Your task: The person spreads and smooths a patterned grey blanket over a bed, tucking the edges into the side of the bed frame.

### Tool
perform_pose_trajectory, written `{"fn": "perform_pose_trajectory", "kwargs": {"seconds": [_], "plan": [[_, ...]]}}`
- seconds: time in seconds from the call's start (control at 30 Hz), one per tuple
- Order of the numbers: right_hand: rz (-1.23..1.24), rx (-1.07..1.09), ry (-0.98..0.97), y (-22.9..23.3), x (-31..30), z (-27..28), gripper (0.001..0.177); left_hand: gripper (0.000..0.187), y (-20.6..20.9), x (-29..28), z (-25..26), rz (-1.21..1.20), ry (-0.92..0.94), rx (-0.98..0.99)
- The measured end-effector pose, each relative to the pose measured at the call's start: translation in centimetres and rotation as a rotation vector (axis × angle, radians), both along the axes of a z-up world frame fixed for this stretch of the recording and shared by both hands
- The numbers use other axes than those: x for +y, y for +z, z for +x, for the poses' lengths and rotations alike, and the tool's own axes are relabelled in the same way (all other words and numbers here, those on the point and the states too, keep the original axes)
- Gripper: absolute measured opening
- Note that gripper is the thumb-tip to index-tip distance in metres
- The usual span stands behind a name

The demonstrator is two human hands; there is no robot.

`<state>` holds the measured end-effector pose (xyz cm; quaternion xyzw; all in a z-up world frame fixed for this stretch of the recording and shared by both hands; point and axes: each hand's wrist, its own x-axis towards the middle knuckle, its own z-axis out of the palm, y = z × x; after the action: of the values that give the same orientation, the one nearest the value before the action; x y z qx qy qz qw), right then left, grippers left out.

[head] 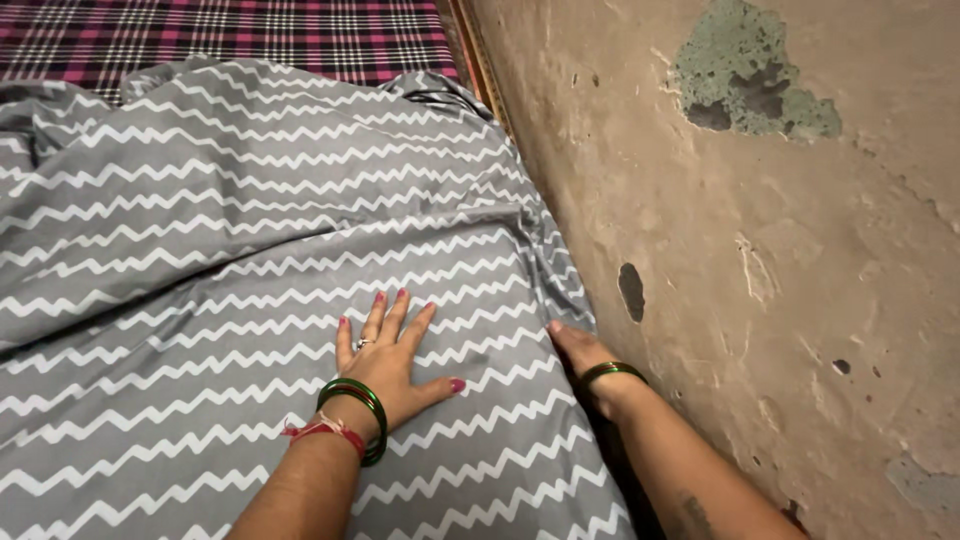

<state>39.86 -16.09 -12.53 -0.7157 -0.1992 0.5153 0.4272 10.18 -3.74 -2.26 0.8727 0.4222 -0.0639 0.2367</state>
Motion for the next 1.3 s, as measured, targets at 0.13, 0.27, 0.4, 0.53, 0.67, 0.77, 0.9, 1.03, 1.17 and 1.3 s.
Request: {"fn": "perform_pose_trajectory", "kwargs": {"seconds": [0.13,0.27,0.4,0.53,0.67,0.77,0.9,1.03,1.17,1.3], "plan": [[-0.012,0.117,-0.044,0.2,-0.1,-1.2,0.086,0.108,-0.5,0.1,-0.2,0.018,-0.001,-0.026],[-0.087,0.189,-0.121,-0.5,-0.1,-1.6,0.103,0.109,-0.4,0.1,-0.5,0.02,-0.005,-0.061],[0.175,0.189,-0.132,-7.8,1.1,3.6,0.094,0.11,0.4,0.8,-0.8,0.028,-0.005,-0.163],[0.449,0.183,-0.014,-18.3,2.0,9.5,0.085,0.113,0.0,0.8,-1.4,0.006,-0.047,-0.169],[0.604,0.218,0.111,-21.3,2.6,10.2,0.076,0.119,-0.3,0.4,-0.8,-0.014,-0.053,-0.084],[0.451,0.183,0.066,-19.5,2.0,8.3,0.075,0.116,-0.5,0.3,-0.9,0.0,-0.073,-0.082],[-0.03,-0.037,-0.066,-9.2,-1.7,2.3,0.078,0.115,-0.3,0.1,-0.7,0.013,-0.066,-0.044],[-0.09,-0.129,-0.15,6.0,-6.8,-6.6,0.072,0.113,0.2,-0.6,-0.3,0.036,-0.022,0.021],[0.361,-1.256,0.24,12.8,-13.1,-17.0,0.06,0.108,0.1,-2.8,0.0,0.047,0.044,0.023],[0.08,-1.495,0.478,12.1,-15.4,-19.1,0.083,0.078,-0.5,-7.2,-0.2,0.22,-0.044,-0.147]]}}
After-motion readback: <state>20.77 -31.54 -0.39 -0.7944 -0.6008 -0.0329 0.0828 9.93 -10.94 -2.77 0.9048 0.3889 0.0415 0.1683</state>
